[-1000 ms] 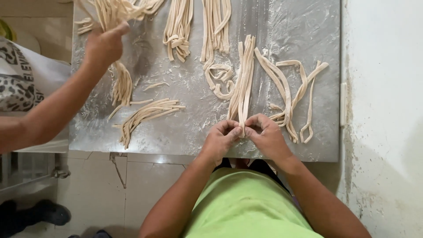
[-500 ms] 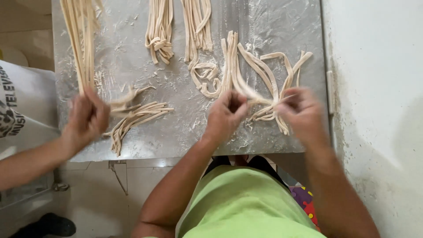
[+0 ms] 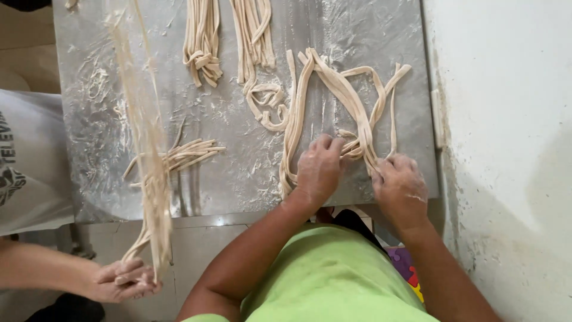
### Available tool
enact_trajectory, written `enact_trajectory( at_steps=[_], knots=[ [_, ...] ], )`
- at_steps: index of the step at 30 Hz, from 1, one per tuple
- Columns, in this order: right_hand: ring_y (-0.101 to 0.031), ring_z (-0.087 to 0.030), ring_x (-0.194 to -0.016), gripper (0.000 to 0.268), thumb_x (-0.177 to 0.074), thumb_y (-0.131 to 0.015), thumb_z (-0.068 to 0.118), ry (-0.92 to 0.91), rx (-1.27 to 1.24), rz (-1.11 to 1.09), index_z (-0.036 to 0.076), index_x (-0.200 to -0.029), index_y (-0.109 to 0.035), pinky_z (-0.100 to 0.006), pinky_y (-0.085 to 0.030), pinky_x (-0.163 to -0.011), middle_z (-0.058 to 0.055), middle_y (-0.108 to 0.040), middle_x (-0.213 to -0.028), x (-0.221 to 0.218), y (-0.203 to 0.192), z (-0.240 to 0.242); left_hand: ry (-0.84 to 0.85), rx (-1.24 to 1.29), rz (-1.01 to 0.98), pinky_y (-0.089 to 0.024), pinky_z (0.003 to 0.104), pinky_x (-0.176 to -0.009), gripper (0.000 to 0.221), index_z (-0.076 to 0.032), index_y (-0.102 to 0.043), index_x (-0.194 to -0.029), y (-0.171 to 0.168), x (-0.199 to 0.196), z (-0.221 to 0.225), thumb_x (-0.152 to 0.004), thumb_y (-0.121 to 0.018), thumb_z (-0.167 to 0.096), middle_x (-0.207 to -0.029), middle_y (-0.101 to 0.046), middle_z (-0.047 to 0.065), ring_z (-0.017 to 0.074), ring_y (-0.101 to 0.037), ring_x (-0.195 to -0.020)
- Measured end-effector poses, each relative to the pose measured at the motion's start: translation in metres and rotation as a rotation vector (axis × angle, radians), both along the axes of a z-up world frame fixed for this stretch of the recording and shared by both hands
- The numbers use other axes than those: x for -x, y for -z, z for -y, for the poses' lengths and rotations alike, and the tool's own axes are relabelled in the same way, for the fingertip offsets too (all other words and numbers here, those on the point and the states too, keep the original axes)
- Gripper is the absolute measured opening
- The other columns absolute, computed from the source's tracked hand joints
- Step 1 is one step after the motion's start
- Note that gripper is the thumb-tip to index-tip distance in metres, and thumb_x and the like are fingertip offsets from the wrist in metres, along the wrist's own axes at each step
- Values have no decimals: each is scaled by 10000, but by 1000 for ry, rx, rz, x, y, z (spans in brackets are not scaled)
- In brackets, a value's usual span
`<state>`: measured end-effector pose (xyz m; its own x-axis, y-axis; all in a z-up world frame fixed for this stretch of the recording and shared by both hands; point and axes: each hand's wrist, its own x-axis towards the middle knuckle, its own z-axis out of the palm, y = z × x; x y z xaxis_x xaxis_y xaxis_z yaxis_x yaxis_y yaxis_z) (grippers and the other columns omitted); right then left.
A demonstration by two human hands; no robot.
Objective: Braiding long strands of dough on a stainless steel table in a bakery production area.
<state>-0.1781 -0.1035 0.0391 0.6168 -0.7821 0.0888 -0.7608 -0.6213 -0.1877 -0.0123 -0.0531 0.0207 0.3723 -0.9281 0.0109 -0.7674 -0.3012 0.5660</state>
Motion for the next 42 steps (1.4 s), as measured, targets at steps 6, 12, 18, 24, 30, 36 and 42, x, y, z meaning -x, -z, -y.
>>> enact_trajectory(
  at_steps=[6,12,18,24,30,36,42],
  knots=[
    [-600,-294,-912,286,-773,-638,159,-217,52,175,142,-1058,-660,-381,-505,-699,-92,-593,-947,-53,-9,-21,39,46,39,-505,419,-585,172,-171,-580,-858,-13,-19,-40,-788,-648,-313,-832,-541,63,319,-602,-757],
    [-623,-203,-808,212,-807,-599,304,-302,-134,183,200,-987,-635,-320,-505,-636,7,-563,-828,-100,28,-48,-262,-86,221,-513,403,-579,192,-186,-558,-877,-8,-60,-92,-779,-659,-316,-803,-560,59,295,-623,-711],
    [-600,-217,-745,167,-776,-628,335,-329,-203,93,173,-787,-592,-341,-500,-617,5,-498,-753,-114,26,-49,-304,-206,151,-512,388,-575,279,-175,-533,-792,-4,-56,-105,-739,-673,-411,-781,-526,29,276,-619,-710],
    [-648,-254,-808,161,-839,-638,298,-67,-792,288,141,-874,-639,-342,-490,-705,-91,-611,-770,-104,-22,-37,-429,-143,-378,-529,343,-626,205,-216,-579,-828,-7,-67,-109,-743,-691,-366,-802,-589,-13,201,-668,-763],
    [-641,-127,-819,277,-740,-700,65,172,-1117,575,73,-1013,-655,-280,-500,-763,-86,-696,-863,-102,-57,-33,-458,64,-1348,-443,144,-487,206,-38,-631,-945,-23,-58,-91,-772,-720,-105,-727,-650,57,115,-637,-658],
    [-629,-121,-736,358,-713,-757,19,315,-1242,806,-9,-1025,-582,-229,-531,-656,-116,-673,-840,-92,-38,-31,-452,34,-1334,-518,183,-578,192,-14,-634,-950,-20,-46,-77,-794,-714,-93,-768,-652,89,123,-645,-689],
    [-640,-138,-705,367,-739,-733,2,379,-1265,889,-34,-1049,-540,-233,-549,-643,-169,-683,-859,-86,-31,-33,-393,-22,-1167,-474,176,-552,196,-57,-645,-930,-30,-41,-73,-769,-744,-108,-723,-654,57,95,-617,-618]
  ],
)
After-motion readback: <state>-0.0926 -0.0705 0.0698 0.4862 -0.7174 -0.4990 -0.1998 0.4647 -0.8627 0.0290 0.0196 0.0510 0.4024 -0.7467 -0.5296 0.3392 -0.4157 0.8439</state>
